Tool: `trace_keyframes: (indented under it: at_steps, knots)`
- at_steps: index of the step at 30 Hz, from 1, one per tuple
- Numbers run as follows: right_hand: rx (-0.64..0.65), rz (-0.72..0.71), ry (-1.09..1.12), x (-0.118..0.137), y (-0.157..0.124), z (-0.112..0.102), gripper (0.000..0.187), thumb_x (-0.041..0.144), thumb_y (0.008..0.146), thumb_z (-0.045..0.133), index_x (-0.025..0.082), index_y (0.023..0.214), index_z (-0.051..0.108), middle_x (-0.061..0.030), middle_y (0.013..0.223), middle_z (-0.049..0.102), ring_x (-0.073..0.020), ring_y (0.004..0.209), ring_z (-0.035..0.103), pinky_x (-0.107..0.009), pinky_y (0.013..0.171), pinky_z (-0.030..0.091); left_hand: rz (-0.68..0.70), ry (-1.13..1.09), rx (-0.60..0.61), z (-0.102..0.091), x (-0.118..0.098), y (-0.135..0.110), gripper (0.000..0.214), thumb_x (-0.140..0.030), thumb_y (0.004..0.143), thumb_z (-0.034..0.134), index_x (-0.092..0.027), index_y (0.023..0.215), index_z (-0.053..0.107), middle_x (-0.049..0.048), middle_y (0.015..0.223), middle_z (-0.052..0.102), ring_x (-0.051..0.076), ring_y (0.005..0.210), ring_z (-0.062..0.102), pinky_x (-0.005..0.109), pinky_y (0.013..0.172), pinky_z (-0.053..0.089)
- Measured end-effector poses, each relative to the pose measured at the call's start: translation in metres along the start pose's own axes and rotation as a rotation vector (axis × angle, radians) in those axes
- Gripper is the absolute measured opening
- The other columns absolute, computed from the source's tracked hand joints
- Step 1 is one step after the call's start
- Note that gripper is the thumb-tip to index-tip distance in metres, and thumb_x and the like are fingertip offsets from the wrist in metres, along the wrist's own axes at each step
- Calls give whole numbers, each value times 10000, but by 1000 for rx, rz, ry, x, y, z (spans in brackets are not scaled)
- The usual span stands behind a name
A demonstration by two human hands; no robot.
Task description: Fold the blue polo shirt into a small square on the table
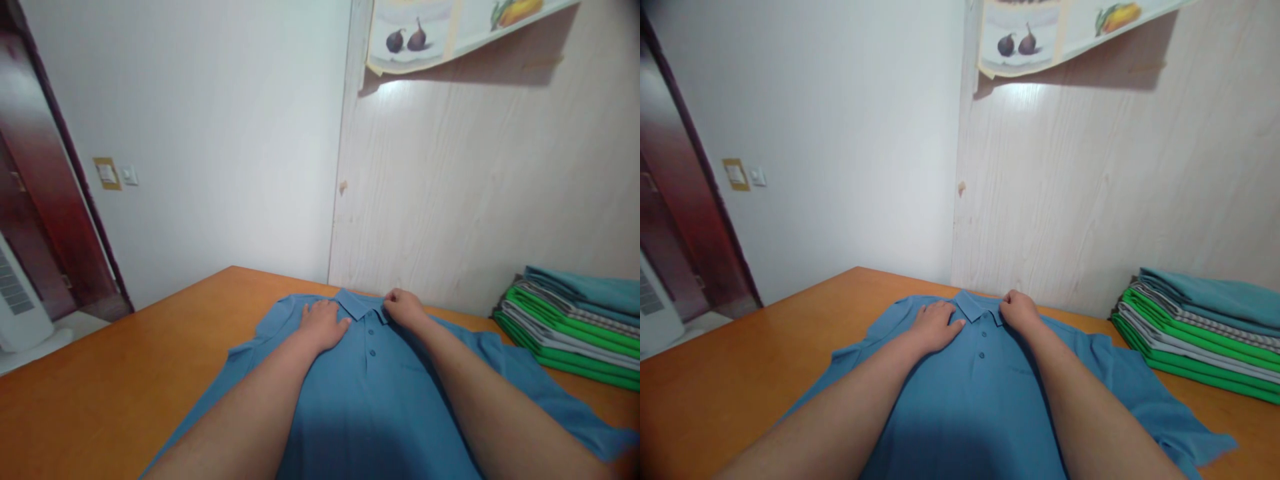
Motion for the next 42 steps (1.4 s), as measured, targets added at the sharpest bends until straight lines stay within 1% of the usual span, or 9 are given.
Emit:
trace_keyframes:
  at_steps: [5,11,15,20,27,30,33,39,42]
  knots:
    - [-19,-163,19,38,-10,-6,241,315,914,495,198,910,706,-85,889,705,-202,837,622,-282,724,411,-59,6,-81,-7,27,9,466,-518,955,367,-196,1124,660,135,1214,663,309,1144,603,447,974,469]
    - [164,-386,42,77,-25,19,306,377,945,506,231,959,774,-86,1007,735,-222,941,650,-294,818,452,18,-7,-125,-2,34,15,467,-480,980,340,-211,1240,621,93,1302,644,268,1211,569,404,1053,423]
    - [259,-415,44,74,-29,31,334,355,954,489,235,869,789,-44,877,764,-205,832,680,-293,771,485,7,0,-19,6,32,13,587,-604,965,288,-250,1337,574,84,1442,561,318,1335,474,527,1114,348]
    - [253,-433,22,70,-25,34,353,306,954,475,196,1138,755,-99,1204,716,-232,1138,625,-341,1009,442,-94,23,74,5,34,8,674,-687,930,237,-282,1369,551,90,1542,450,383,1440,320,711,1121,187]
    - [291,-418,-44,71,-30,44,385,349,933,526,160,1198,732,-132,1239,690,-262,1195,589,-363,1040,427,-235,54,70,5,43,6,769,-730,901,239,-241,1432,501,139,1598,348,430,1482,212,736,1130,84]
    - [297,-412,-59,72,-32,44,394,373,931,536,168,1208,727,-132,1273,674,-267,1223,573,-366,1048,418,-183,63,27,0,36,5,747,-702,915,257,-236,1461,465,128,1615,315,420,1492,184,729,1135,79]
    - [304,-413,-64,72,-32,43,408,381,932,539,167,1232,714,-137,1304,657,-267,1237,568,-368,1055,414,-105,39,66,0,30,5,722,-702,922,236,-280,1470,446,90,1616,324,391,1491,210,740,1126,93]
    - [316,-415,-57,70,-32,42,433,389,930,535,152,1251,703,-147,1304,654,-272,1262,552,-360,1063,407,-333,50,87,-2,55,4,793,-734,897,217,-224,1432,504,168,1592,347,423,1469,251,772,1093,111]
    - [310,-403,-36,70,-33,43,429,388,924,544,149,1241,709,-158,1327,636,-284,1263,551,-380,1062,408,-363,78,63,-5,57,3,776,-715,900,260,-198,1415,523,202,1555,397,430,1458,272,765,1100,92]
Point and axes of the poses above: each hand's wrist, its own y-axis towards the middle knuckle, its own z-axis out of the palm, x = y × z, the point moved 7 cm from there along y, towards the middle knuckle
